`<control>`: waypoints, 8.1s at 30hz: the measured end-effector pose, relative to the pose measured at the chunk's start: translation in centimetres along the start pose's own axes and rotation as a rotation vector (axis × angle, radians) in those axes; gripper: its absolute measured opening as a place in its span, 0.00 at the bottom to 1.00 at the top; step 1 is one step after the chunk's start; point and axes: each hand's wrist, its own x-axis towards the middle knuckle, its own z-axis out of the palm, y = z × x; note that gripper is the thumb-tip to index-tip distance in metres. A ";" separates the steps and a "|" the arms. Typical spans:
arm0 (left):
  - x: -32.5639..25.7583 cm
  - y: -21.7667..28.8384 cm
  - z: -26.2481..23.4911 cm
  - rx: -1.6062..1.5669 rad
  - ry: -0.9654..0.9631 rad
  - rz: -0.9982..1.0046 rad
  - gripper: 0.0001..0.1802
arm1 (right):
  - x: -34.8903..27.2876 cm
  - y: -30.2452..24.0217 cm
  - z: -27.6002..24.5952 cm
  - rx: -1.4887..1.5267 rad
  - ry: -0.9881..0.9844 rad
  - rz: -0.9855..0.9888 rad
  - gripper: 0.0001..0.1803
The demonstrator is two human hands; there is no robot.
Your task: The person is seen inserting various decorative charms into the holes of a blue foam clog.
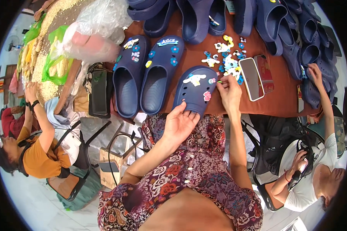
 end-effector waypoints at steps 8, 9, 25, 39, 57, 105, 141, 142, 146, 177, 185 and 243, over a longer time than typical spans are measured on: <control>-0.8 -0.6 0.6 0.189 -0.061 0.094 0.17 | -1.6 -2.6 -2.7 0.394 -0.054 0.124 0.10; -0.9 -0.8 0.8 0.260 -0.083 0.111 0.18 | -1.9 -3.1 -3.0 0.541 -0.107 0.121 0.10; -1.1 -3.2 -0.2 0.660 -0.116 0.388 0.14 | -3.9 -6.2 -1.2 0.700 -0.467 0.176 0.06; -1.1 -3.1 -0.4 0.809 -0.163 0.473 0.21 | -3.8 -5.3 -1.0 0.862 -0.437 0.162 0.07; -1.8 -3.4 -0.4 1.063 -0.181 0.675 0.17 | -3.1 -6.7 -1.8 0.782 -0.495 0.163 0.06; 3.0 1.5 2.3 -0.144 -0.111 0.010 0.12 | -9.3 -4.2 -0.2 0.255 -0.482 0.191 0.28; 1.2 -1.2 2.1 0.316 -0.110 0.233 0.15 | 0.7 -7.5 -2.4 0.559 -0.488 0.086 0.07; 1.4 -1.3 2.3 0.340 -0.116 0.247 0.15 | 0.9 -7.6 -2.0 0.559 -0.486 0.088 0.07; 1.6 -1.3 2.0 0.358 -0.139 0.240 0.16 | 1.5 -7.8 -1.4 0.451 -0.543 0.058 0.05; 2.8 1.1 2.6 -0.120 -0.172 0.047 0.13 | -7.7 -4.3 -0.6 0.309 -0.361 0.095 0.27; 2.5 1.0 4.2 -0.277 -0.245 -0.094 0.12 | -9.5 -4.5 2.1 0.202 -0.281 0.074 0.26; 0.2 6.3 3.9 1.248 -0.154 0.985 0.13 | 22.8 3.6 -6.6 0.149 0.124 -0.113 0.32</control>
